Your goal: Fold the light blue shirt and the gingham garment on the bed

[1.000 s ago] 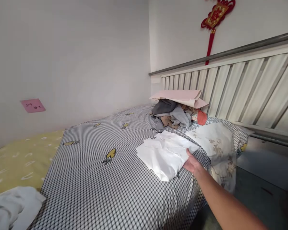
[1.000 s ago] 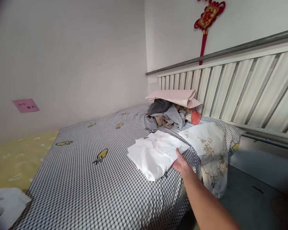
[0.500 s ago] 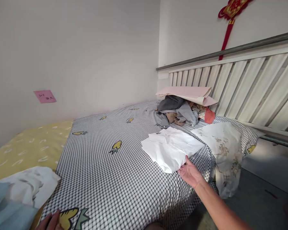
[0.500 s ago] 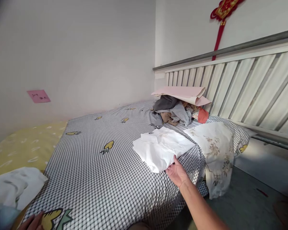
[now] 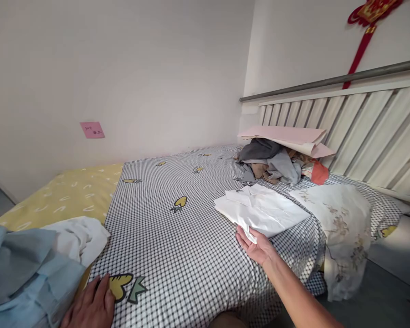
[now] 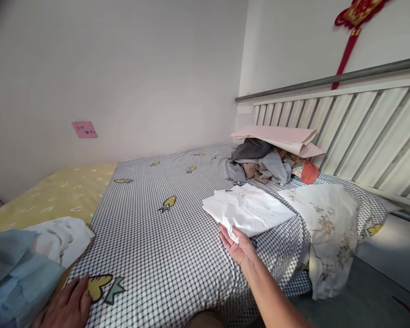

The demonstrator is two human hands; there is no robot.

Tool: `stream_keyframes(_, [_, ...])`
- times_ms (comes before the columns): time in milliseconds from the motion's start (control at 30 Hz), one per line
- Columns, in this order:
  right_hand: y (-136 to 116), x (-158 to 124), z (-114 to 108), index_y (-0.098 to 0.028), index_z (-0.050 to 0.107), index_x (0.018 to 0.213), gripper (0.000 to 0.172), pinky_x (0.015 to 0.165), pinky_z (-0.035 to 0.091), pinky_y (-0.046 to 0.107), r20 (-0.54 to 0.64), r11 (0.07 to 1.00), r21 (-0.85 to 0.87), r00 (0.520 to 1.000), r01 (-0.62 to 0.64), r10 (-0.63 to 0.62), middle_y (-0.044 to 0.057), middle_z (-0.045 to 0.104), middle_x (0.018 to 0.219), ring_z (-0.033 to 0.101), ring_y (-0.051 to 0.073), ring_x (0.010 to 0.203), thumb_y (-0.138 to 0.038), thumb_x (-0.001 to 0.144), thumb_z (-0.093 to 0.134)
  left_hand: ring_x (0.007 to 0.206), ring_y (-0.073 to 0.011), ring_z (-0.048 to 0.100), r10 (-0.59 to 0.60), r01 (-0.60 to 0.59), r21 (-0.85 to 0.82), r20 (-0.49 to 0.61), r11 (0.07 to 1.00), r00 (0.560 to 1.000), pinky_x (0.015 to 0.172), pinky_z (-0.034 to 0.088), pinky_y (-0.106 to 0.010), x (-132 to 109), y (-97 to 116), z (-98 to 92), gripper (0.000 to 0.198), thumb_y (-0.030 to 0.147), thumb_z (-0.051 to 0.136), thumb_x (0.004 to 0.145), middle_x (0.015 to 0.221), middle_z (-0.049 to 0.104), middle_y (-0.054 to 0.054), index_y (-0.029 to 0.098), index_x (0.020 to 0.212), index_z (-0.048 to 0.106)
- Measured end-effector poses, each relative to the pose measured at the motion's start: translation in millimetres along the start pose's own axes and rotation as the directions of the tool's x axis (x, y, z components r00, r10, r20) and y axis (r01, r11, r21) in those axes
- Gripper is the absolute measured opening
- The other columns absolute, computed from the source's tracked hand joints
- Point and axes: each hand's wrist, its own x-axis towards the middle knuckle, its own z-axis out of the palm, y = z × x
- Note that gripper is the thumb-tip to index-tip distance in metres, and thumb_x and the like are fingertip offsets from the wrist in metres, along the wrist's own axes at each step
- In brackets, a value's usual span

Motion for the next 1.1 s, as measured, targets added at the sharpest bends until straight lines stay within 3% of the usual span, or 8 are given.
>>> stream_keyframes(267, [49, -46, -22, -0.019, 0.067, 0.115, 0.026, 0.070, 0.060, 0.030, 0.161, 0.924, -0.330, 0.953, -0.191, 0.255, 0.008, 0.081, 0.099, 0.078, 0.018, 0.079, -0.022, 0.090, 0.074, 0.142, -0.0292, 0.051, -0.014, 0.014, 0.035, -0.022, 0.999, 1.000, 0.113, 0.042, -0.049, -5, 6, 1.4, 0.054, 0.023, 0.037, 0.095, 0.154, 0.057, -0.015, 0.019, 0.144, 0.059])
stream_keyframes(367, [48, -49, -13, -0.017, 0.071, 0.106, 0.031, 0.052, 0.047, 0.022, 0.335, 0.811, -0.583, 0.924, 0.050, 0.184, 0.007, 0.077, 0.086, 0.069, 0.014, 0.061, -0.036, 0.082, 0.080, 0.142, -0.0284, 0.051, -0.014, 0.017, 0.076, -0.040, 0.997, 0.999, 0.113, 0.041, -0.047, -6, 6, 2.0, 0.056, 0.027, 0.028, 0.101, 0.157, 0.055, -0.017, 0.013, 0.148, 0.055])
stream_keyframes(500, [14, -18, 30, -0.022, 0.071, 0.105, 0.026, 0.051, 0.039, 0.025, 0.446, 0.214, -0.839, 0.858, 0.500, -0.255, 0.000, 0.068, 0.076, 0.058, 0.014, 0.055, -0.038, 0.092, 0.056, 0.140, -0.0278, 0.053, -0.023, 0.029, 0.126, -0.044, 0.992, 0.999, 0.111, 0.042, -0.046, -5, 7, 5.0, 0.059, 0.029, 0.021, 0.104, 0.155, 0.056, -0.015, 0.012, 0.148, 0.056])
stream_keyframes(567, [-4, 7, 54, -0.024, 0.072, 0.104, 0.024, 0.060, 0.043, 0.028, 0.460, -0.032, -0.876, 0.815, 0.481, -0.353, 0.000, 0.068, 0.077, 0.062, 0.017, 0.064, -0.030, 0.092, 0.051, 0.139, -0.0273, 0.054, -0.035, 0.045, 0.140, -0.076, 0.989, 0.997, 0.112, 0.041, -0.045, -5, 8, 6.0, 0.060, 0.029, 0.019, 0.104, 0.155, 0.057, -0.015, 0.012, 0.148, 0.056])
stream_keyframes(700, [-21, 55, 87, -0.027, 0.072, 0.111, 0.028, 0.072, 0.043, 0.031, 0.457, -0.217, -0.889, 0.811, 0.404, -0.364, 0.003, 0.072, 0.084, 0.067, 0.023, 0.083, -0.020, 0.086, 0.062, 0.136, -0.0281, 0.056, -0.023, 0.036, 0.154, -0.083, 0.987, 0.996, 0.111, 0.042, -0.045, -6, 9, 6.0, 0.060, 0.029, 0.020, 0.104, 0.154, 0.058, -0.016, 0.011, 0.146, 0.058])
stream_keyframes(800, [-21, 82, 96, -0.031, 0.070, 0.118, 0.038, 0.069, 0.043, 0.031, 0.425, -0.290, -0.894, 0.854, 0.342, -0.302, -0.002, 0.067, 0.067, 0.066, 0.021, 0.066, -0.020, 0.082, 0.070, 0.134, -0.0280, 0.058, -0.008, 0.022, 0.167, -0.087, 0.986, 0.996, 0.110, 0.042, -0.045, -8, 8, 6.8, 0.060, 0.029, 0.021, 0.104, 0.153, 0.059, -0.016, 0.011, 0.146, 0.058])
stream_keyframes(933, [-22, 103, 96, -0.025, 0.069, 0.093, 0.013, 0.060, 0.042, 0.028, 0.366, -0.282, -0.913, 0.897, 0.294, -0.249, -0.006, 0.059, 0.051, 0.057, 0.015, 0.045, -0.024, 0.081, 0.074, 0.135, -0.0283, 0.057, -0.018, 0.029, 0.181, -0.066, 0.983, 0.998, 0.111, 0.042, -0.045, -9, 6, 8.0, 0.058, 0.029, 0.023, 0.103, 0.154, 0.058, -0.016, 0.012, 0.148, 0.057])
stream_keyframes(1100, [-36, 111, 95, -0.025, 0.064, 0.097, 0.016, 0.059, 0.042, 0.026, 0.409, -0.197, -0.912, 0.809, 0.359, -0.423, -0.004, 0.064, 0.060, 0.060, 0.016, 0.053, -0.040, 0.094, 0.059, 0.137, -0.0281, 0.055, -0.021, 0.030, 0.172, -0.056, 0.985, 0.998, 0.112, 0.041, -0.046, -10, 5, 7.5, 0.058, 0.029, 0.026, 0.102, 0.157, 0.056, -0.014, 0.014, 0.150, 0.054])
